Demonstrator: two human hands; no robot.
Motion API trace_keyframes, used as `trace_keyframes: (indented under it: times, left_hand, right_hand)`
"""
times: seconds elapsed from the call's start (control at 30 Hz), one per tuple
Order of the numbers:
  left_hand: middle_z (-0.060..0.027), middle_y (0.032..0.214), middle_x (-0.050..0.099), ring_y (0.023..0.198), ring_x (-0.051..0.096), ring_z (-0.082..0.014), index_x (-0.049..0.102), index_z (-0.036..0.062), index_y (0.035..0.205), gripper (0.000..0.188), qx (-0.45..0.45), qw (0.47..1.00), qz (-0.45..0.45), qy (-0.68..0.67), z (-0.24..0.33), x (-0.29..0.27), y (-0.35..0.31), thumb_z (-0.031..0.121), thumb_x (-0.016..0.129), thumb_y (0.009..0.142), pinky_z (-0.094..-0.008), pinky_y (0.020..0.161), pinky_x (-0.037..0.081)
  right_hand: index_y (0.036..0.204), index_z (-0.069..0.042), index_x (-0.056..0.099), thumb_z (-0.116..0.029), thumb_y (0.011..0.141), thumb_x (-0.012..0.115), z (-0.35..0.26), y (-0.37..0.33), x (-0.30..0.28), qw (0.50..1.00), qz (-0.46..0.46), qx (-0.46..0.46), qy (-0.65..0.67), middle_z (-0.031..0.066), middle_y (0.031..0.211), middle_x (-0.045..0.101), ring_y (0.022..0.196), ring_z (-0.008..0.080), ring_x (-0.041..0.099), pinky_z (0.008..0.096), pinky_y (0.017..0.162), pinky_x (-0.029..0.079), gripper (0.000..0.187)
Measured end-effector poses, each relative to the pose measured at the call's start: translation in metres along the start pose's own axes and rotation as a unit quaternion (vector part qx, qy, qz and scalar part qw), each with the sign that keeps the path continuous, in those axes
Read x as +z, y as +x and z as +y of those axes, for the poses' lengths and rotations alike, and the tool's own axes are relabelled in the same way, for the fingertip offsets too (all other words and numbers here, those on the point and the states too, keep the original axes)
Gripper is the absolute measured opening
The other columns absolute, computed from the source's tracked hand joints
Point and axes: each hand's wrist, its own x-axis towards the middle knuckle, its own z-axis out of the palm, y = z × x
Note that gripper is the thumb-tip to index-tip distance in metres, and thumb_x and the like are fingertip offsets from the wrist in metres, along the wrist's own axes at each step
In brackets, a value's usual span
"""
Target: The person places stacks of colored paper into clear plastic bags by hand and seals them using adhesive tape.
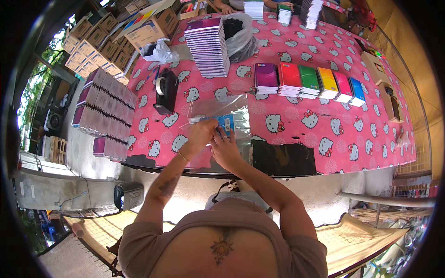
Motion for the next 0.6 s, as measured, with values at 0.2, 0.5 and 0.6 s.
trace_keyframes:
  times: [0.2,0.5,0.6]
  left_hand:
    - [-0.0143,0.091,0.067,0.083,0.067,-0.0334,0.063,0.0028,0.090,0.017,-0.015,0.996,0.085,0.007,0.026,0.008,-0.004,0.003,0.065,0.074,-0.0410,0.069,0.056]
    - [-0.0143,0.082,0.070,0.074,0.070,-0.0304,0.068,0.0077,0.099,0.015,-0.171,0.979,-0.006,-0.113,0.021,-0.011,-0.004,0.009,0.065,0.084,-0.0414,0.064,0.056]
    - [-0.0149,0.089,0.071,0.080,0.071,-0.0315,0.069,0.0077,0.104,0.019,-0.134,0.986,-0.009,-0.102,0.022,-0.018,0.003,0.007,0.062,0.087,-0.0404,0.066,0.058]
  right_hand:
    - [0.112,-0.008,0.070,-0.032,0.078,0.071,0.014,0.003,0.012,0.999,0.004,-0.016,-0.031,0.0160,0.125,0.061,0.131,0.0338,0.048,0.0653,0.104,0.033,0.042]
    - [0.126,-0.006,0.055,-0.021,0.076,0.073,0.018,0.007,0.003,0.989,-0.038,0.057,0.129,0.0162,0.137,0.052,0.135,0.0327,0.045,0.0609,0.108,0.030,0.056]
    - [0.132,-0.006,0.044,-0.015,0.073,0.074,0.042,0.006,0.011,0.965,0.005,0.108,0.238,0.0165,0.142,0.043,0.136,0.0319,0.041,0.0573,0.109,0.031,0.067]
